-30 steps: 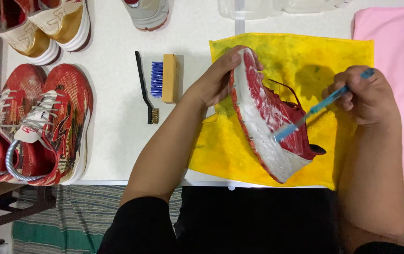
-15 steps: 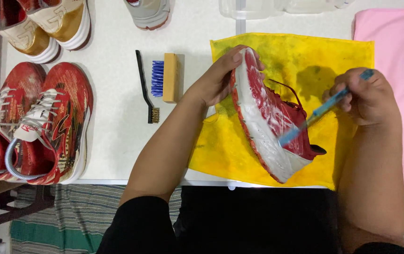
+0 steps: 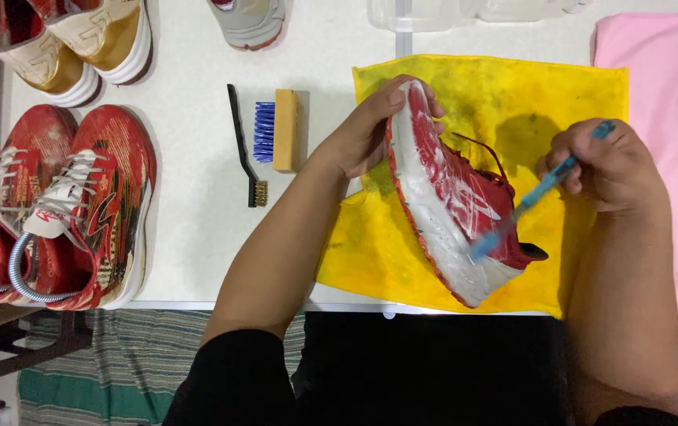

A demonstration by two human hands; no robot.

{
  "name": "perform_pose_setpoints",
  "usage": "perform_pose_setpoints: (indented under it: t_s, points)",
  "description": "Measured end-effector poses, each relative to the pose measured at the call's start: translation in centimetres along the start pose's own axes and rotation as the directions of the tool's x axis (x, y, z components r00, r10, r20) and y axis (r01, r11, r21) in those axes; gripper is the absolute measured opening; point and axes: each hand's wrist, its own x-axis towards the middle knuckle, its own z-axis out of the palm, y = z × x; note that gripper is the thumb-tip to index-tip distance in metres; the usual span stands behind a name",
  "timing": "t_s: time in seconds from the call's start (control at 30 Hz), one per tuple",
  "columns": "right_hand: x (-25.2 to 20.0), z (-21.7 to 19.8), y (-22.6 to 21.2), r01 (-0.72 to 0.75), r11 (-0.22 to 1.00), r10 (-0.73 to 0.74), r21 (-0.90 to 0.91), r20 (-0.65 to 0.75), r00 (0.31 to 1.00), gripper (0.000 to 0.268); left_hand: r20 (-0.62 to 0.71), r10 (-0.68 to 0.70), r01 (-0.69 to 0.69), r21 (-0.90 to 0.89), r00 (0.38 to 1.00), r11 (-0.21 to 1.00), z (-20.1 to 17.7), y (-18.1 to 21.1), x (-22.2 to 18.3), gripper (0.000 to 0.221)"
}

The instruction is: Cleaning a red sneaker with a toothbrush and cleaning solution on a workbench

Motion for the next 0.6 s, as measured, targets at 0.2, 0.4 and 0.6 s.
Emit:
perform_pose_setpoints:
  t_s: [0.2, 0.4, 0.6]
  points:
    - [0.8, -0.5, 0.9, -0.05, 0.998, 0.047, -0.038, -0.076, 0.996, 0.03, 0.002, 0.004, -0.004, -0.002, 1.0, 1.0, -0.2, -0.1, 0.0, 0.052]
    - [1.0, -0.1, 0.6, -0.013, 1.0, 0.008, -0.026, -0.179, 0.984, 0.033, -0.002, 0.002, -0.002, -0.005, 1.0, 1.0, 0.1, 0.0, 0.0, 0.052]
    - [0.3, 1.2, -0.9, 0.019, 0.999, -0.012, -0.041, 0.165, 0.986, 0.033, -0.004, -0.004, 0.004, -0.014, 1.0, 1.0, 0.0, -0.1, -0.1, 0.051]
